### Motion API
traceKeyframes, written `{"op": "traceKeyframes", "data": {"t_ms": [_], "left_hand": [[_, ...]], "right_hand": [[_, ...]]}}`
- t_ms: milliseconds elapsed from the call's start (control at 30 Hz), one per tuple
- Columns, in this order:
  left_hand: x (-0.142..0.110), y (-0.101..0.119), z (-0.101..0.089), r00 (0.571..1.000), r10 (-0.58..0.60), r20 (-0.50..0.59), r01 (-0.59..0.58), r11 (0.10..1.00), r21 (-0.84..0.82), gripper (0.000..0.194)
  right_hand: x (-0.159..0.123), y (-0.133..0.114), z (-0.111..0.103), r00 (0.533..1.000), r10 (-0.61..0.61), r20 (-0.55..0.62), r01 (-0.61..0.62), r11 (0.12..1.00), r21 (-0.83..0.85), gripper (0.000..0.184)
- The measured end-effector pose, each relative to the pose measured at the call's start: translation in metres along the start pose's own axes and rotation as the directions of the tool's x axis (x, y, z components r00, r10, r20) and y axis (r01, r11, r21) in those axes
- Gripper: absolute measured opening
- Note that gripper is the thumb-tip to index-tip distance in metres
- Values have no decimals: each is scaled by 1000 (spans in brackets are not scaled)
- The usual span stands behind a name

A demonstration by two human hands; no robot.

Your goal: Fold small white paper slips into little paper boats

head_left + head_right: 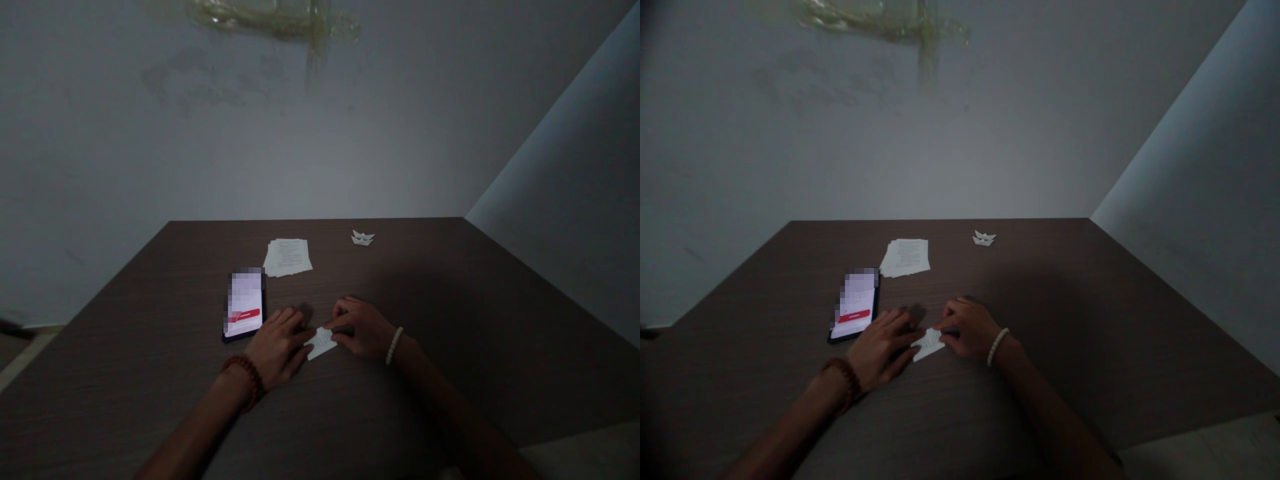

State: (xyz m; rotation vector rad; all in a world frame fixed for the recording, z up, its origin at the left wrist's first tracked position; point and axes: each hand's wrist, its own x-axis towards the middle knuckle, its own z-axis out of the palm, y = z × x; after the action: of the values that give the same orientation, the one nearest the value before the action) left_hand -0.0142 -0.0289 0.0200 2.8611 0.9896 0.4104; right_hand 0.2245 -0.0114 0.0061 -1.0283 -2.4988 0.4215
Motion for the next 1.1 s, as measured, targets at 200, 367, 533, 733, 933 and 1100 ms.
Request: {"op": "traceKeyframes", "data": {"t_ms": [200, 367, 533, 733, 933, 1100], "left_hand": [[0, 0, 3, 999, 21, -36, -19, 999, 42, 25], [1, 1, 0, 999, 42, -29, -40, 997, 63, 21], [1, 1, 2, 998, 57, -37, -55, 997, 56, 20], [1, 1, 2, 997, 62, -51, -59, 997, 50, 22], [2, 3, 1, 999, 46, -27, -45, 998, 45, 21], [1, 2, 5, 999, 31, -8, -31, 999, 45, 20]], "right_hand": [[0, -2, 0, 1000, 28, -8, -28, 1000, -10, 27], [0, -3, 1, 999, 37, -31, -37, 999, -6, 24], [8, -11, 15, 981, 108, -159, -109, 994, -3, 3], [17, -22, 33, 917, 268, -296, -275, 961, 16, 18], [17, -25, 33, 896, 310, -318, -318, 948, 27, 20], [17, -27, 32, 886, 327, -329, -334, 942, 37, 15]]}}
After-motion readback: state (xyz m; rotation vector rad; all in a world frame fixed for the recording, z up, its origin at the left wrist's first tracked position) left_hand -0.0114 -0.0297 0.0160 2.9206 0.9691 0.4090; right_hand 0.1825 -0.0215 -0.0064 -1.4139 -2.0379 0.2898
